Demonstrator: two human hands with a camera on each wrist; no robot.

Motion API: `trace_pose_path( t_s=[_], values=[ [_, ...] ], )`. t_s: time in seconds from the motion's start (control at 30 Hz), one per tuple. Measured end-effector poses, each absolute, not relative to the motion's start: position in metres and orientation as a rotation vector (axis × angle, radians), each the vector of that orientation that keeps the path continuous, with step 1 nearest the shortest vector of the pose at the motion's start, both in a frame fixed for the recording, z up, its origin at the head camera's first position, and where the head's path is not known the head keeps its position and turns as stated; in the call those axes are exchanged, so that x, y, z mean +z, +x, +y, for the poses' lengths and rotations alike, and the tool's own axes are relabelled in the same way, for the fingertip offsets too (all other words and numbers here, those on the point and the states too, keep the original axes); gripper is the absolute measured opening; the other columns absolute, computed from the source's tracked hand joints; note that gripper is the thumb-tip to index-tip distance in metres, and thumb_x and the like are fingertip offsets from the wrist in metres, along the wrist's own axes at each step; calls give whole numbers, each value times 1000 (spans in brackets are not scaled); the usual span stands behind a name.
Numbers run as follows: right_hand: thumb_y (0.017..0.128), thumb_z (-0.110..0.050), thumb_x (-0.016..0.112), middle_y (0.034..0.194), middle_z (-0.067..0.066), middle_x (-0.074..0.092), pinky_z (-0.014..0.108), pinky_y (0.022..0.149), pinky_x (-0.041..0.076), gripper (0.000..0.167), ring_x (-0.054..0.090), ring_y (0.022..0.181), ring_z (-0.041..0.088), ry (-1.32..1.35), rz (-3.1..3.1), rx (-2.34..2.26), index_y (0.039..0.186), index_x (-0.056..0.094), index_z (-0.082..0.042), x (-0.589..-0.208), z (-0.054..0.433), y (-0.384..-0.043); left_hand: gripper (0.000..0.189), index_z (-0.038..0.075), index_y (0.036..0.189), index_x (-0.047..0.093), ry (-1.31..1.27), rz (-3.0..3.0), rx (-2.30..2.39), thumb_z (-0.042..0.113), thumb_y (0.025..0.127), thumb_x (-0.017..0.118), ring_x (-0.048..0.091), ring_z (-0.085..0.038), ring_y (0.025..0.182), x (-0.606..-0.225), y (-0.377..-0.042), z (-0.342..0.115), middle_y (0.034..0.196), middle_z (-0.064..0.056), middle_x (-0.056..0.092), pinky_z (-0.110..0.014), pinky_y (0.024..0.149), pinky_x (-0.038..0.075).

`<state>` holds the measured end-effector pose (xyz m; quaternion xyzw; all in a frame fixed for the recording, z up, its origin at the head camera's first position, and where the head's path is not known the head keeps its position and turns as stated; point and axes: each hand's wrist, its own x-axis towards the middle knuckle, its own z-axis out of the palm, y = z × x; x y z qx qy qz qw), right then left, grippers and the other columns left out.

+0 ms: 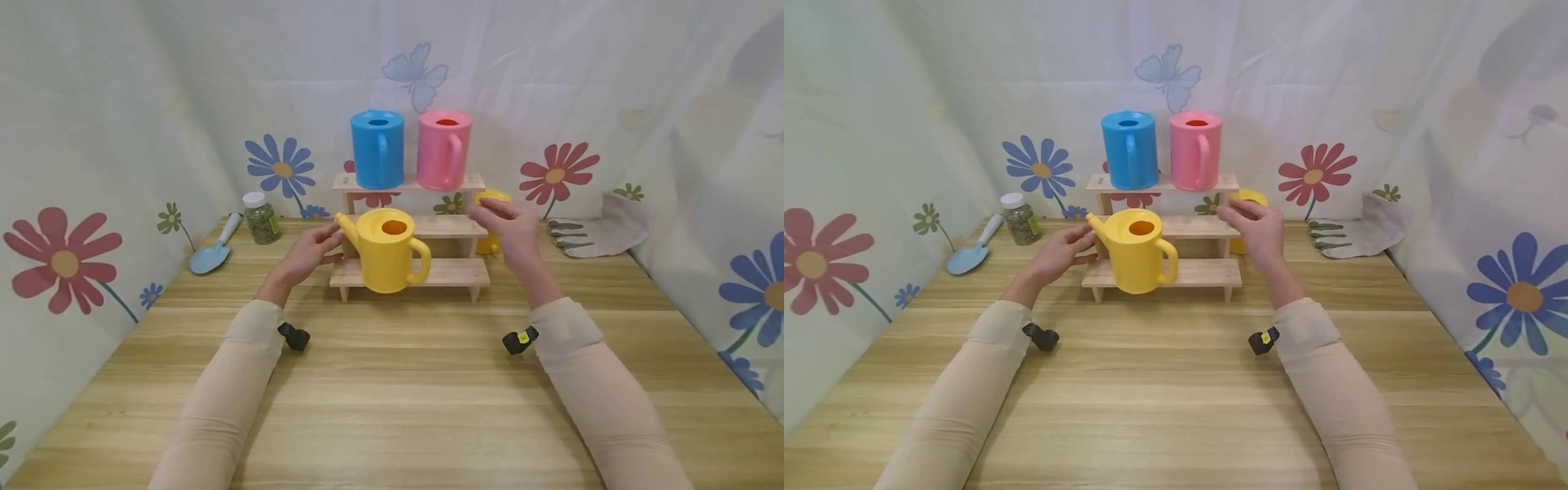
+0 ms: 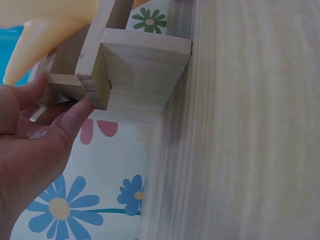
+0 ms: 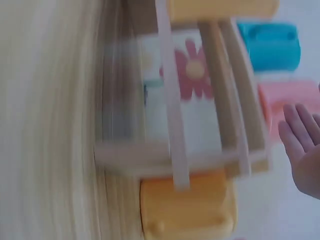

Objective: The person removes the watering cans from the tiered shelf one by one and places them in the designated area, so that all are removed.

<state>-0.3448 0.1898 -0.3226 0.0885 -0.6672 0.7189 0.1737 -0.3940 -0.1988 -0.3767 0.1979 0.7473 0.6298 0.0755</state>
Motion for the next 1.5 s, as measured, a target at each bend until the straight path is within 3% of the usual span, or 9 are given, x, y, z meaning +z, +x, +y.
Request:
trace_pose_path(
  t_s=[0.23, 0.4, 0.57, 0.9, 0.97, 1.2, 1.5],
  values=[
    [81, -35, 86, 107, 2, 75, 30, 92, 58, 49, 69, 102, 15, 466, -2333, 1827, 121, 75, -10, -316, 148, -314, 53, 4, 157, 31, 617, 2233, 1880, 20, 108, 47, 32, -32, 145, -378, -393, -196, 162, -15, 27, -52, 109, 44],
    [80, -32, 87, 107, 6, 75, 36, 91, 59, 51, 71, 101, 19, 605, -2421, 1704, 121, 73, -5, -320, 134, -308, 52, 5, 157, 32, 609, 2227, 1887, 19, 109, 46, 32, -31, 145, -379, -393, -197, 162, -14, 27, -52, 110, 43],
    [79, -31, 88, 106, 4, 75, 33, 85, 61, 45, 71, 96, 17, 569, -2411, 1688, 116, 77, -8, -330, 122, -308, 53, 6, 157, 33, 607, 2236, 1882, 21, 108, 47, 32, -30, 145, -380, -394, -198, 162, -12, 27, -50, 109, 45],
    [83, -20, 85, 80, 4, 73, 26, 71, 61, 32, 66, 74, 18, 391, -1954, 2027, 109, 79, -3, -357, 97, -313, 52, 7, 156, 35, 600, 2239, 1888, 22, 108, 47, 35, -29, 144, -379, -394, -198, 160, -12, 32, -47, 107, 48],
    [83, -19, 85, 77, 5, 71, 27, 72, 61, 32, 65, 74, 18, 368, -1916, 2080, 109, 78, -2, -358, 96, -313, 51, 8, 156, 36, 600, 2238, 1890, 22, 108, 47, 36, -29, 144, -378, -394, -198, 160, -12, 33, -47, 107, 48],
    [85, -13, 83, 93, 10, 76, 33, 86, 61, 31, 73, 85, 20, 426, -1962, 2189, 111, 76, 2, -353, 101, -314, 51, 7, 156, 36, 613, 2232, 1888, 22, 108, 46, 34, -31, 144, -378, -395, -199, 159, -15, 33, -51, 110, 44],
    [85, -13, 83, 94, 11, 76, 34, 88, 60, 31, 74, 86, 22, 406, -2013, 2212, 111, 76, 1, -344, 104, -309, 51, 8, 156, 35, 599, 2237, 1891, 21, 108, 46, 35, -29, 144, -379, -396, -199, 159, -12, 33, -50, 108, 46]
  ],
)
